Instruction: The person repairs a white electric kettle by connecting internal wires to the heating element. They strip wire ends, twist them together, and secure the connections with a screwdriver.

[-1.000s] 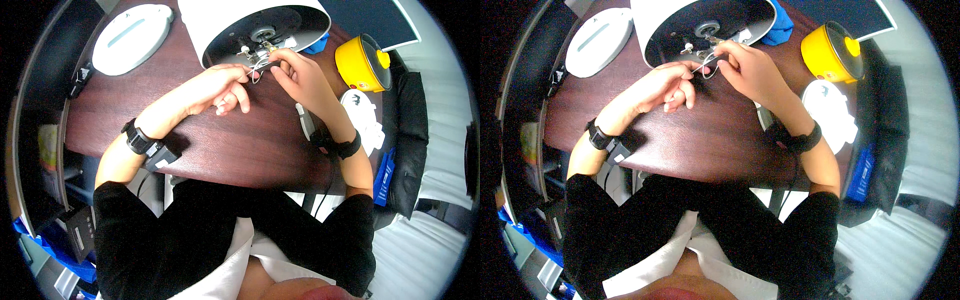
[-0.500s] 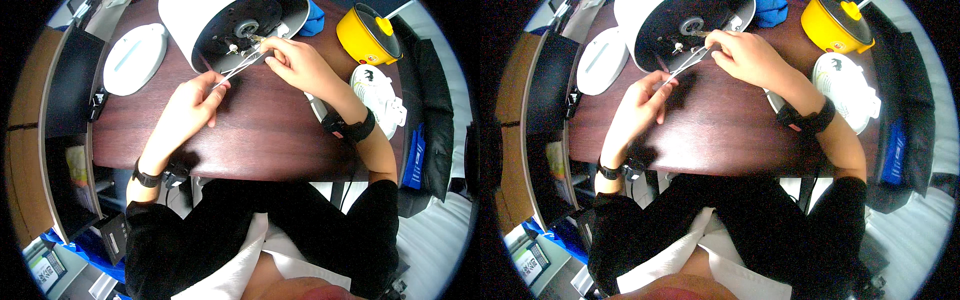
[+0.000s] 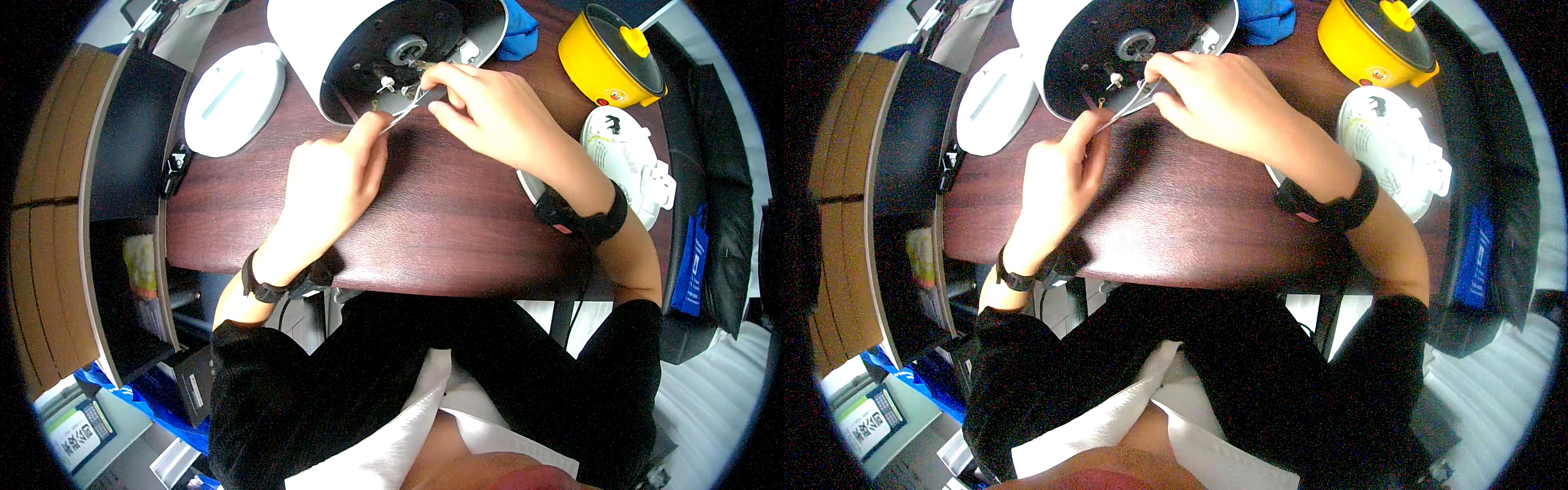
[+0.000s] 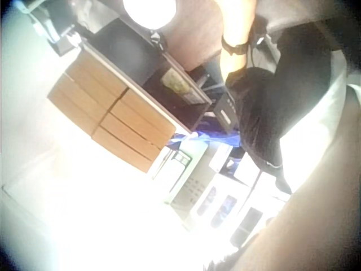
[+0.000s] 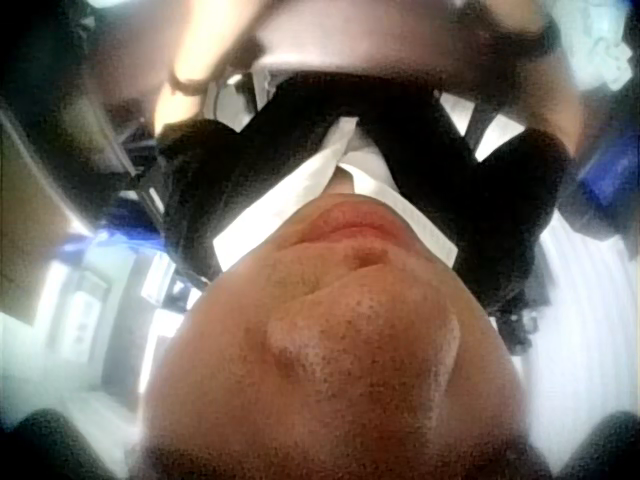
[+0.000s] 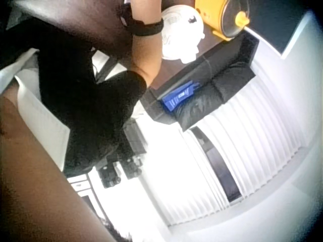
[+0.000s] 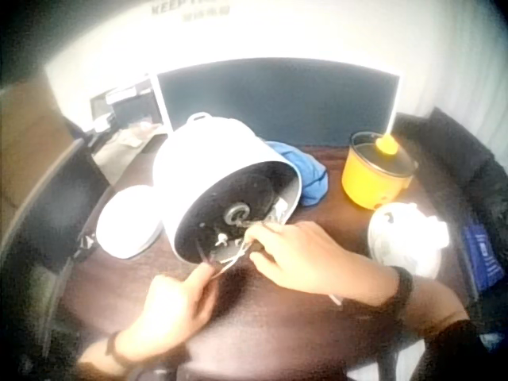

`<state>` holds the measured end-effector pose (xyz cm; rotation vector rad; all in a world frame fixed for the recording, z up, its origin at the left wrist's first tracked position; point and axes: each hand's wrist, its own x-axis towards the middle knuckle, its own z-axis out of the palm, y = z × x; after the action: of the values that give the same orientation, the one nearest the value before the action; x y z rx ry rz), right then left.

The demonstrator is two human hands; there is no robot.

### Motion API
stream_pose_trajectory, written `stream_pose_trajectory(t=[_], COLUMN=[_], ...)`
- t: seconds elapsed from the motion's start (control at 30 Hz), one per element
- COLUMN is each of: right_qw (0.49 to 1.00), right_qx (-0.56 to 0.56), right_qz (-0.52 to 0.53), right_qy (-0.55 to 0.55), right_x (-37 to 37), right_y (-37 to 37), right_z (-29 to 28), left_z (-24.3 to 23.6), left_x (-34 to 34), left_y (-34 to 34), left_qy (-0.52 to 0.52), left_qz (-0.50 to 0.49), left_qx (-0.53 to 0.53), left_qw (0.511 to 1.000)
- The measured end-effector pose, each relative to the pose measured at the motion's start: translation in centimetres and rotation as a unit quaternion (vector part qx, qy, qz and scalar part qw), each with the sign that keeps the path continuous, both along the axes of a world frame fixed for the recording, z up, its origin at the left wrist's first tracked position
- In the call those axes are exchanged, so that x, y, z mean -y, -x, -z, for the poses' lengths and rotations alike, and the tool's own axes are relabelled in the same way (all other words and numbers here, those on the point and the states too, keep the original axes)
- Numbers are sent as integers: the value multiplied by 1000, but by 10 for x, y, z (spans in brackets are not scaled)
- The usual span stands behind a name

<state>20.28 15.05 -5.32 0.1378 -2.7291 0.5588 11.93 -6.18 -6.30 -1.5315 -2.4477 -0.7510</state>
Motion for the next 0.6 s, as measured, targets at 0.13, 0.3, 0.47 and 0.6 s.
stream_pose_trajectory(t=[0.13,0.3,0.47,0.6], right_qw=[995,993,994,990], right_qx=[59,-37,-40,9], right_qz=[-53,-105,-70,-17], right_qy=[57,26,77,141], right_x=[14,20,15,9], right_y=[-4,-1,-2,0], right_z=[-12,1,1,-11], left_z=[2,-1,2,-1], left_x=[2,6,15,19], left_y=[-4,-9,-6,-6], left_qy=[-32,-9,3,-36], left_qz=[22,26,-18,-19], left_qx=[-25,-33,24,52], left_qw=[999,999,1000,998])
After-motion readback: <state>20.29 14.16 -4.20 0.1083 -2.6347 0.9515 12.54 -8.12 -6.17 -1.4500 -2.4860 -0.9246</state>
